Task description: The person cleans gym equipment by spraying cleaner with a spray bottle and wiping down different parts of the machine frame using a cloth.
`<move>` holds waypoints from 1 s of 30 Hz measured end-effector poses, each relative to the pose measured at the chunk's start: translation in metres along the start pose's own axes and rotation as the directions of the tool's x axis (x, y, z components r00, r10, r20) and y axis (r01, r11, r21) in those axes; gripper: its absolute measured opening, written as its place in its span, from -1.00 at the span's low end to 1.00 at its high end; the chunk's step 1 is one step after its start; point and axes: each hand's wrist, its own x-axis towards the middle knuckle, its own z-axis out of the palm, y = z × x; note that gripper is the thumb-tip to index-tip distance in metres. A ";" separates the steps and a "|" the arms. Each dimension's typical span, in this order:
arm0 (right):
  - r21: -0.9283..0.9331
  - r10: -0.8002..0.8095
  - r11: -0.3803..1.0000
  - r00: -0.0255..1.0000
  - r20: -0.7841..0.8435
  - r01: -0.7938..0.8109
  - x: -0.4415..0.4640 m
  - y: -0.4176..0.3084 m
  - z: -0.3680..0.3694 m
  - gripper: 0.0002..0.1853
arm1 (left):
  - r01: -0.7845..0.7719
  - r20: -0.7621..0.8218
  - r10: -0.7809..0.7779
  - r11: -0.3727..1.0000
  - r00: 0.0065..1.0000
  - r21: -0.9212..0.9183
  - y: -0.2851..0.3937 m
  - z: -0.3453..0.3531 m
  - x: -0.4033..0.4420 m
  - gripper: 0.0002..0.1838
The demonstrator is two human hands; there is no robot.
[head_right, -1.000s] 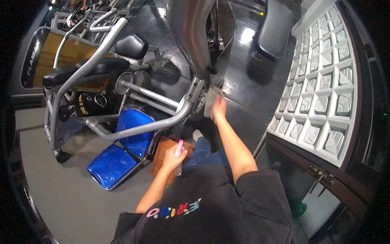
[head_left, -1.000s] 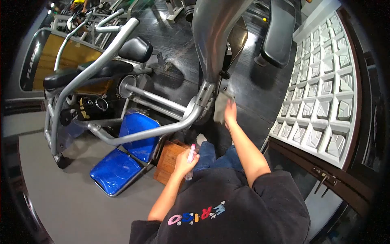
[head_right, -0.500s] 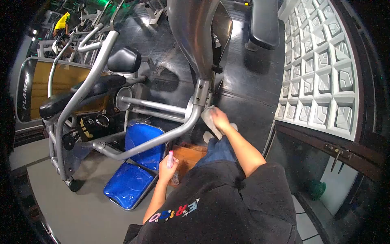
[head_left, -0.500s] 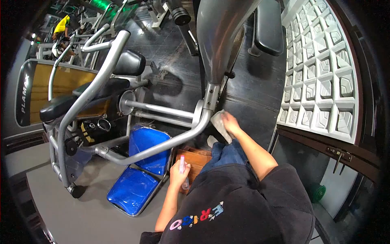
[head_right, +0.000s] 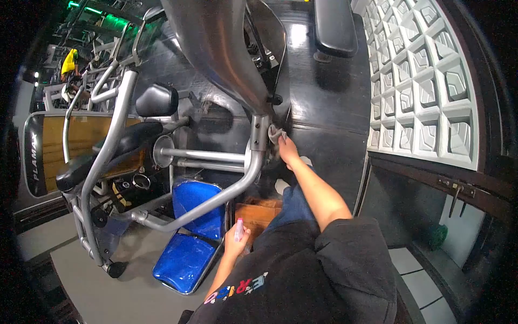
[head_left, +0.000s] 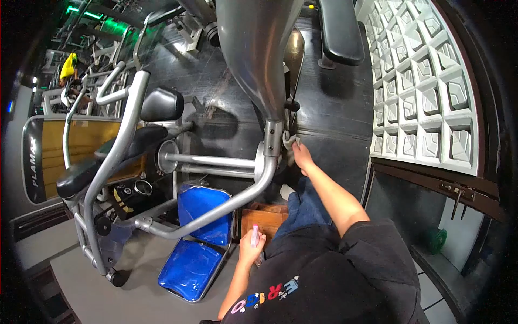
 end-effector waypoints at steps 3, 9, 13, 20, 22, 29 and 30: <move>0.117 -0.039 0.992 0.999 -0.009 0.039 0.026 0.027 0.001 -0.53 | 0.002 -0.011 -0.002 0.999 1.000 -0.033 0.008 -0.003 0.005 -0.76; -0.127 -0.252 0.967 0.878 -0.408 0.219 0.026 -0.020 0.051 -0.61 | -0.044 -0.047 0.047 0.997 0.998 0.068 0.020 -0.006 0.012 -0.76; -0.144 -0.197 0.977 0.927 -0.320 0.158 0.048 0.003 0.051 -0.55 | -0.023 -0.061 0.025 0.999 0.998 0.035 0.019 -0.002 0.003 -0.77; 0.145 -0.016 0.989 0.987 -0.162 0.040 0.057 -0.006 0.022 -0.59 | -0.052 -0.026 0.053 0.997 0.998 0.049 0.017 0.012 -0.008 -0.77; 0.087 0.040 0.996 0.999 -0.032 -0.037 0.059 -0.012 0.004 -0.56 | -0.054 -0.032 0.055 0.997 0.998 0.048 0.021 0.012 -0.005 -0.78; 0.041 -0.050 0.998 0.996 0.080 0.047 -0.011 -0.027 -0.079 -0.52 | -0.077 -0.113 0.078 0.997 0.991 0.013 0.037 0.002 0.001 -0.77; 0.076 -0.035 0.997 0.999 0.038 0.032 -0.014 -0.015 -0.086 -0.53 | -0.071 -0.124 0.070 0.998 0.990 0.001 0.039 0.003 0.004 -0.77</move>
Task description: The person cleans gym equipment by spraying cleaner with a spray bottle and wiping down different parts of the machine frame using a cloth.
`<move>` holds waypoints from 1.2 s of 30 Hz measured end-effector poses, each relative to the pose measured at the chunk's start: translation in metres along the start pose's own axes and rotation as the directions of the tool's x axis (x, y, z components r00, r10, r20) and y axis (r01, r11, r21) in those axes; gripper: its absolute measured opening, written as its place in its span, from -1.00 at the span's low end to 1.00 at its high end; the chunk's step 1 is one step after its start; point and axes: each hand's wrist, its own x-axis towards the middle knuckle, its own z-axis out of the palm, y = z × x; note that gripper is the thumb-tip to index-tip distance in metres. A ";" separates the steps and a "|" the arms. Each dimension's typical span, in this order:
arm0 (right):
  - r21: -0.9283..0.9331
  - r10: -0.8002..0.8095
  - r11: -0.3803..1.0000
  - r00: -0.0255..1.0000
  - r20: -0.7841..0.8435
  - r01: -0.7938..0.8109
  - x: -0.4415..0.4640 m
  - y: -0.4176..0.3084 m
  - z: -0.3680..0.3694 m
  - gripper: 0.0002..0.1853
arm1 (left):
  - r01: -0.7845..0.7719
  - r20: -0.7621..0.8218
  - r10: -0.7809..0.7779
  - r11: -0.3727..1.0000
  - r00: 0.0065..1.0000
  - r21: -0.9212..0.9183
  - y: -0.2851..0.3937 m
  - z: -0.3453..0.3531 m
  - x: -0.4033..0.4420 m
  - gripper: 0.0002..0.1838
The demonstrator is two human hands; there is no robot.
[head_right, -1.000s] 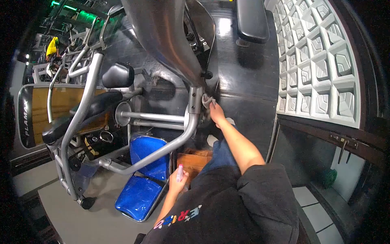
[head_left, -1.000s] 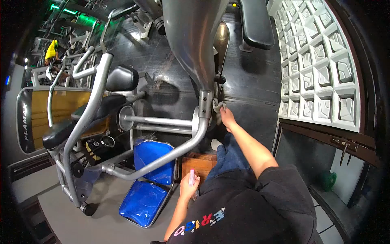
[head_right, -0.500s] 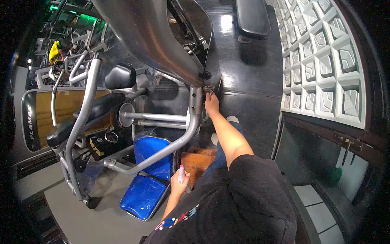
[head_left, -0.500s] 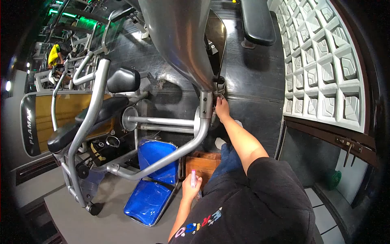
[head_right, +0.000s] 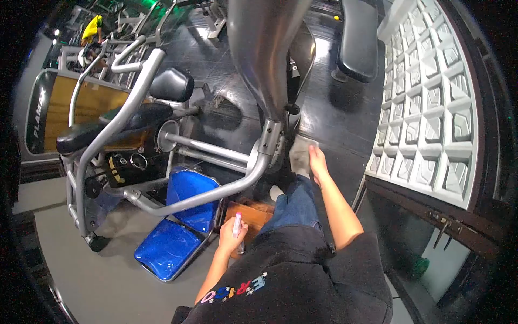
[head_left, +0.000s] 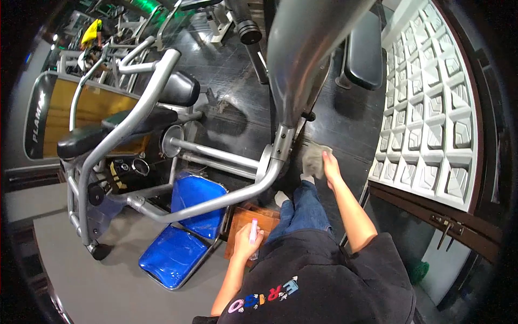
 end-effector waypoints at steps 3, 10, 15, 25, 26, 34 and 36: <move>0.087 0.034 0.996 0.998 -0.051 -0.029 -0.003 0.024 0.000 -0.53 | -0.097 0.043 0.097 0.995 0.994 0.007 0.001 0.005 0.009 -0.78; -0.599 -0.543 0.577 0.809 0.226 0.555 -0.010 -0.070 0.060 -0.53 | -0.123 0.027 0.127 0.986 0.992 -0.108 0.001 0.017 0.020 -0.79; -0.598 -0.593 0.279 0.625 0.509 0.751 0.032 -0.100 0.109 -0.63 | -0.042 0.059 0.045 0.998 0.997 -0.041 -0.010 0.022 0.003 -0.77; -0.443 -0.039 0.171 0.455 0.889 0.880 -0.006 -0.062 0.182 -0.72 | 0.089 0.021 -0.087 0.991 0.996 -0.103 -0.038 0.026 -0.042 -0.72; -0.519 -0.025 0.267 0.545 0.838 0.812 -0.001 -0.090 0.185 -0.73 | 0.100 0.015 -0.099 0.989 0.995 -0.113 -0.040 0.027 -0.044 -0.72; -0.692 -0.060 -0.174 0.694 0.717 0.700 0.092 -0.147 0.213 -0.60 | 0.095 -0.027 -0.101 0.982 0.995 -0.163 -0.037 0.029 -0.039 -0.74; -0.669 0.164 -0.185 0.694 0.701 0.719 0.103 -0.100 0.202 -0.54 | 0.093 -0.035 -0.101 0.977 0.994 -0.189 -0.032 0.025 -0.035 -0.73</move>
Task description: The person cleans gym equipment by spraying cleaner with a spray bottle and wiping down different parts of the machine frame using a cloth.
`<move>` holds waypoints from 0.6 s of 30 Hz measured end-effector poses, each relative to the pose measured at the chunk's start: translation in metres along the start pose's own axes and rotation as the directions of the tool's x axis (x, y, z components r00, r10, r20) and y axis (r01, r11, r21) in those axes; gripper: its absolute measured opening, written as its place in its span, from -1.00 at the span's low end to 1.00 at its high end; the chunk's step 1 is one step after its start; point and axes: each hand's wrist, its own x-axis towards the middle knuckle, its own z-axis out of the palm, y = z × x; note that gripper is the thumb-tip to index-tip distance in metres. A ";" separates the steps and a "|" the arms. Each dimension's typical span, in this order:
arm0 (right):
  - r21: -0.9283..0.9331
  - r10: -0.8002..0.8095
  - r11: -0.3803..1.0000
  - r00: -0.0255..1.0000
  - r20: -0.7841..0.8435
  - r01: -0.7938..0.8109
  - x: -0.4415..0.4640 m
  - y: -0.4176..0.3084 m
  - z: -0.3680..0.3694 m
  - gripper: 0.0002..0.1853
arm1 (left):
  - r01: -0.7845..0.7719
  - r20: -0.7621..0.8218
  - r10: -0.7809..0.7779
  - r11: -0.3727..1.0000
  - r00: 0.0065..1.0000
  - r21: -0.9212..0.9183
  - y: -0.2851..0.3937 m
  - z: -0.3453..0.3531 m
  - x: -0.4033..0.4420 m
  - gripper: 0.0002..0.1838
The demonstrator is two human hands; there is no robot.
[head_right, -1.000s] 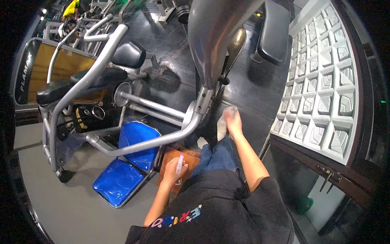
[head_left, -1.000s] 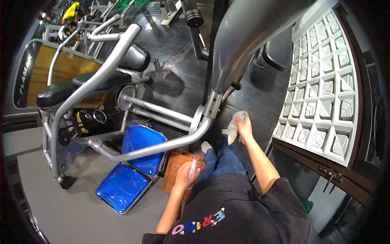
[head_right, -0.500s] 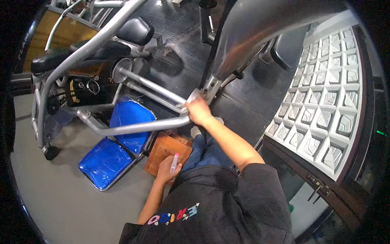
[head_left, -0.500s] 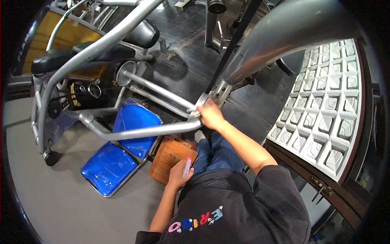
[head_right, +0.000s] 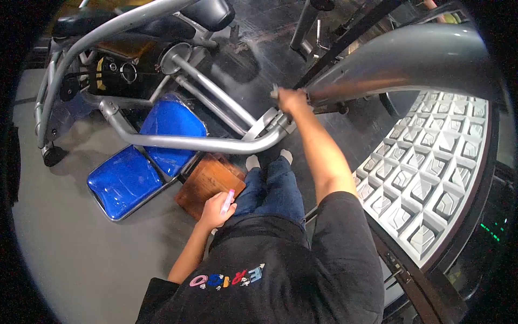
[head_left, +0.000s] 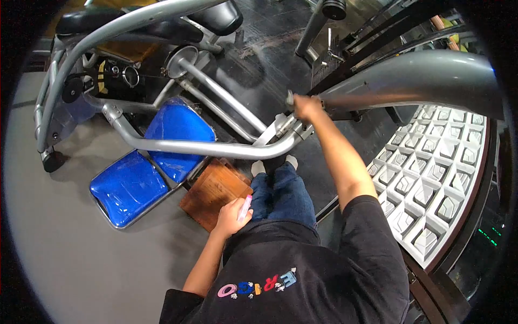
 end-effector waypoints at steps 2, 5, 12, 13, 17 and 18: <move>-0.286 -0.086 0.945 0.966 0.245 0.157 -0.004 -0.022 0.018 -0.58 | 0.010 -0.013 -0.010 1.000 1.000 -0.010 0.002 -0.002 0.002 -0.73; 0.092 -0.142 0.989 0.906 0.399 0.115 -0.015 -0.073 0.017 -0.66 | 0.035 -0.044 -0.035 0.999 0.998 -0.004 0.004 -0.005 0.001 -0.73; 0.683 -0.261 0.723 0.958 0.123 0.109 -0.025 -0.091 0.068 -0.48 | 0.038 -0.095 -0.038 0.999 0.995 0.000 -0.001 -0.013 -0.005 -0.76; 0.785 -0.247 0.612 0.966 0.072 0.098 -0.045 -0.082 0.052 -0.48 | 0.040 -0.094 -0.040 0.999 0.995 -0.004 -0.003 -0.014 -0.004 -0.76; 0.984 -0.078 0.175 0.997 0.022 -0.008 -0.106 -0.044 0.048 -0.53 | 0.048 -0.077 -0.051 0.998 0.996 -0.035 -0.007 -0.011 0.007 -0.73; 0.990 0.040 0.138 0.999 0.023 -0.029 -0.126 -0.037 0.051 -0.53 | 0.019 -0.090 -0.023 0.999 0.996 -0.041 -0.005 -0.011 0.014 -0.71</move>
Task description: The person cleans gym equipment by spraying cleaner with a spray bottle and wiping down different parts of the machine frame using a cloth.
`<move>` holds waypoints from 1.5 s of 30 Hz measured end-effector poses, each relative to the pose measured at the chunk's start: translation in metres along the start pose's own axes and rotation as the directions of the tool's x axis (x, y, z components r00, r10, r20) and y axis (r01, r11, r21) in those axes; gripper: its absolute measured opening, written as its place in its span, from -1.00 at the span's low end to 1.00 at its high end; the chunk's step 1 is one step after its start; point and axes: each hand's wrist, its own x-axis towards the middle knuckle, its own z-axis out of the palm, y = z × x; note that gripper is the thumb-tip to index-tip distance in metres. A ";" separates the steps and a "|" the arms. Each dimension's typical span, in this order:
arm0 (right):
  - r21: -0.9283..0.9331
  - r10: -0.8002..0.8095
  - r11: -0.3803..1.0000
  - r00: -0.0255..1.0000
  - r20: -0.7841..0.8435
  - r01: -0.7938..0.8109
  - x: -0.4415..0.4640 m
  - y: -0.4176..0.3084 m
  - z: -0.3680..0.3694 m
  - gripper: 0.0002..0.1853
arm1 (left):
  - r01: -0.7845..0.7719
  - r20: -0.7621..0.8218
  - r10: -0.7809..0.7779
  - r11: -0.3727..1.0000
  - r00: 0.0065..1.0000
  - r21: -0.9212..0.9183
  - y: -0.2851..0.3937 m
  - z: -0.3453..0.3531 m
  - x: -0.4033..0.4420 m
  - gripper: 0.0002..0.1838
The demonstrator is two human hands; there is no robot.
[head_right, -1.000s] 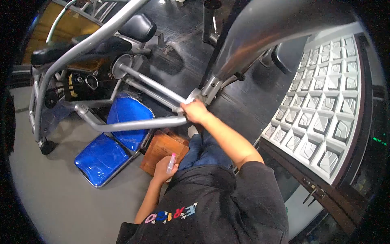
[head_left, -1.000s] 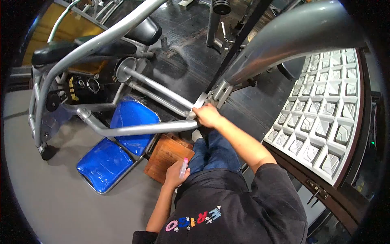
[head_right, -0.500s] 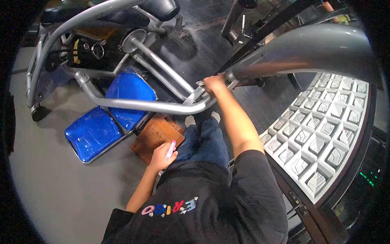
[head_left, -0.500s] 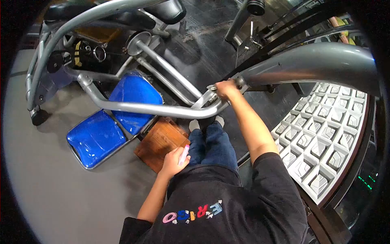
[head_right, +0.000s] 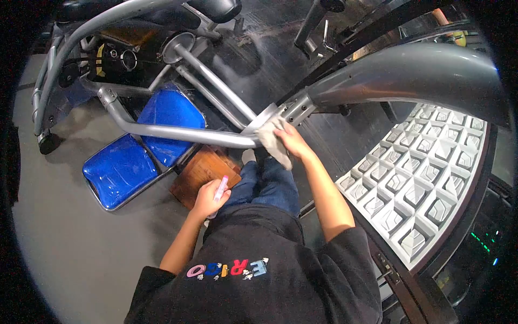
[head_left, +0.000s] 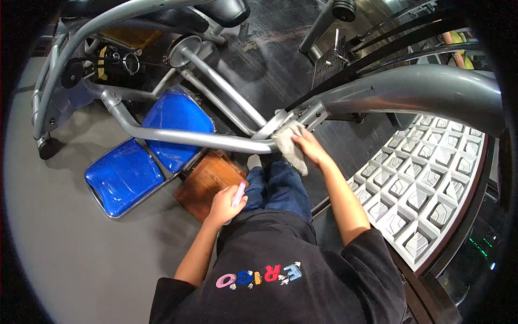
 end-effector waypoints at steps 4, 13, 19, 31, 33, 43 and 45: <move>-0.071 0.119 0.989 0.979 -0.164 -0.132 -0.065 0.063 -0.033 -0.55 | 0.012 0.043 -0.008 0.996 0.999 -0.089 0.018 0.011 0.035 -0.67; 0.145 0.323 0.943 0.931 -0.172 -0.300 -0.169 0.152 0.002 -0.60 | -0.038 0.118 0.029 0.997 0.993 0.070 0.053 0.048 0.092 -0.61; 0.201 0.273 0.952 0.934 -0.229 -0.229 -0.164 0.165 0.001 -0.57 | -0.004 0.103 -0.005 0.997 0.995 0.081 0.056 0.044 0.097 -0.67; 0.018 0.087 0.996 0.948 -0.306 -0.086 -0.111 0.148 -0.021 -0.65 | 0.028 -0.003 -0.028 0.995 1.000 0.097 0.018 -0.004 0.046 -0.76; 0.010 -0.004 1.000 0.936 -0.351 0.008 -0.096 0.137 -0.027 -0.63 | -0.002 -0.037 0.004 0.999 0.999 0.051 0.014 -0.009 0.042 -0.80; -0.484 -0.376 0.875 0.665 -0.646 0.025 -0.001 0.048 0.066 -0.57 | 0.043 -0.128 -0.052 0.996 0.990 -0.076 -0.025 -0.016 0.043 -0.82; -0.638 -0.380 0.766 0.747 -0.545 -0.075 -0.005 0.040 0.124 -0.54 | -0.028 -0.192 0.007 0.994 0.981 -0.107 -0.045 -0.016 0.053 -0.85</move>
